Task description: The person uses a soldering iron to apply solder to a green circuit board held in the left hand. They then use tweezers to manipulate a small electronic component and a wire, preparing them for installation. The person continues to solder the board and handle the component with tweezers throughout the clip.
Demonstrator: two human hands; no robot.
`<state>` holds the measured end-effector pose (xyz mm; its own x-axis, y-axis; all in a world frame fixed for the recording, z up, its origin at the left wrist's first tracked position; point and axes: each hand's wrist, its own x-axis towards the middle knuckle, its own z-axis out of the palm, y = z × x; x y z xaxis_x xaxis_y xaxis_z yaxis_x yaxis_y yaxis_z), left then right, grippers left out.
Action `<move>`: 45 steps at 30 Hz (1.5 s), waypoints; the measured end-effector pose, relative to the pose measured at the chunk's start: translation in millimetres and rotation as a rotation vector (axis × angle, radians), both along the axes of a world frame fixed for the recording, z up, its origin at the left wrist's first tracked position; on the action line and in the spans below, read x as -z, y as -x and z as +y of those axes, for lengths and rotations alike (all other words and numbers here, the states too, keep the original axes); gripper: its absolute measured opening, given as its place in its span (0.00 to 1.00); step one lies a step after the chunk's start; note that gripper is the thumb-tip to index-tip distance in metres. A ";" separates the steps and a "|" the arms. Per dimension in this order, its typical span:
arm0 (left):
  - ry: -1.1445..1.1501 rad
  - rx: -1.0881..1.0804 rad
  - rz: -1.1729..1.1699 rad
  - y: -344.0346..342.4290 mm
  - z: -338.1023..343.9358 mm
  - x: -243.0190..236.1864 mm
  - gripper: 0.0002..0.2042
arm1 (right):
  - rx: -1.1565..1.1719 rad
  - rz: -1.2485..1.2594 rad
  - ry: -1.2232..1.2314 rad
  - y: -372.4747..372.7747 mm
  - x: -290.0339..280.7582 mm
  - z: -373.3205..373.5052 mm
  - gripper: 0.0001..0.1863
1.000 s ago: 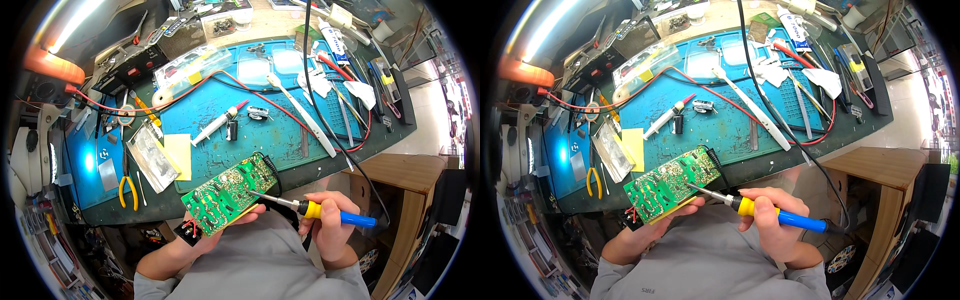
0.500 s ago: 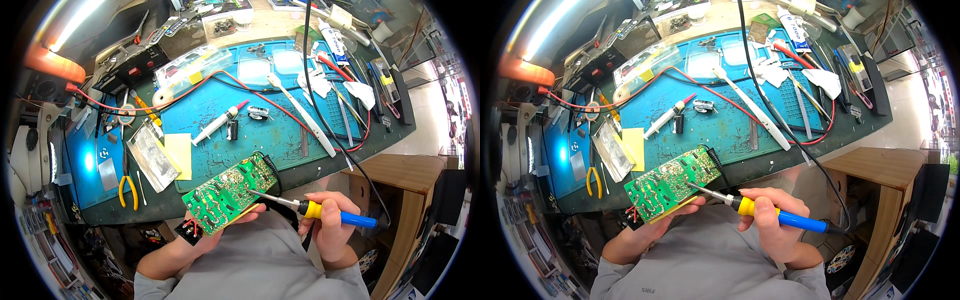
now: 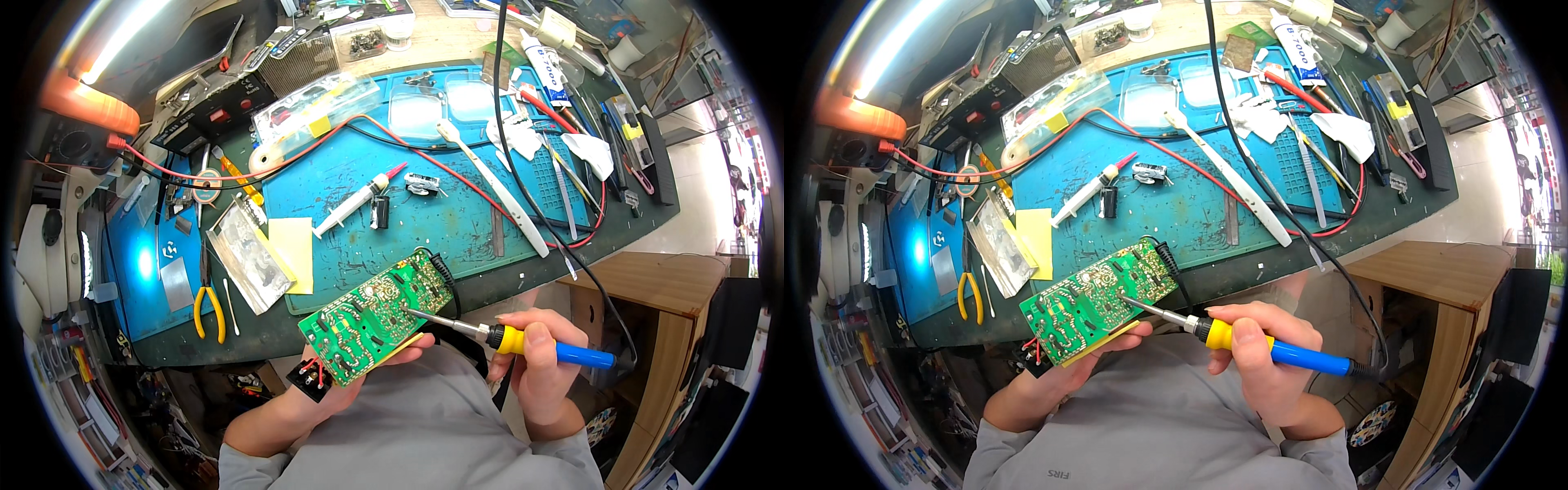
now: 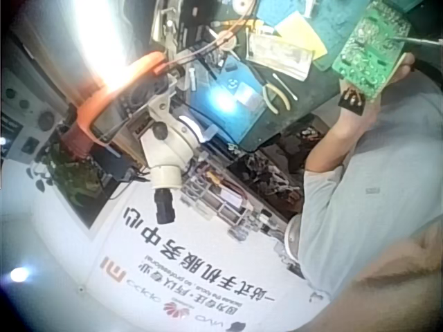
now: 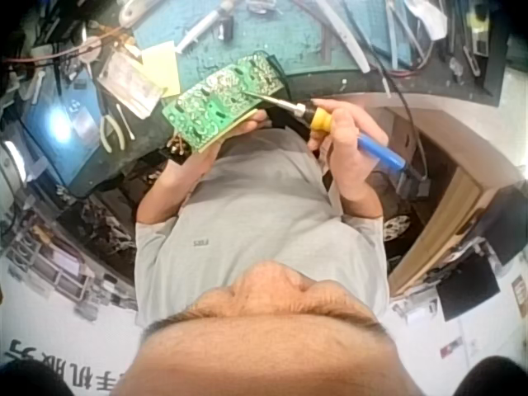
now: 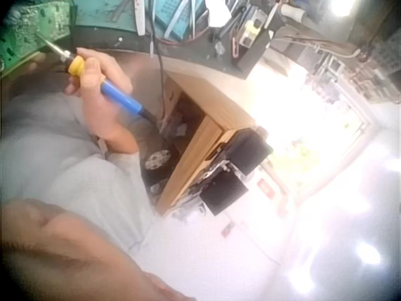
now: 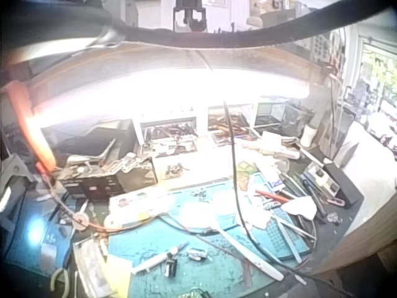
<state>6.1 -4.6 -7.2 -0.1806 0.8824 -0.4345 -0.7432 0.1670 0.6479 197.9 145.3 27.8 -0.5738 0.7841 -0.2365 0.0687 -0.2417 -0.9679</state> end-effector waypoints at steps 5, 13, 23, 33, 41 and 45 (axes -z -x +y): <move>0.026 0.014 0.018 0.7 2.7 -4.4 0.27 | 0.013 0.007 0.014 0.4 4.9 1.6 0.15; 0.028 0.015 0.027 1.4 3.0 -6.0 0.27 | 0.032 0.036 0.093 3.4 5.3 3.5 0.16; 0.000 0.008 0.020 0.5 1.1 -4.9 0.24 | -0.009 0.057 0.063 2.1 5.6 8.6 0.16; 0.064 0.010 -0.006 1.8 5.5 -10.1 0.26 | -0.006 0.007 0.036 -0.4 -1.4 7.2 0.15; 0.092 0.023 0.000 3.3 7.3 -12.4 0.28 | -0.010 -0.008 0.021 0.2 -5.0 7.1 0.15; 0.073 0.013 -0.023 2.2 5.1 -8.5 0.28 | -0.031 -0.011 -0.029 -1.9 -4.2 6.9 0.15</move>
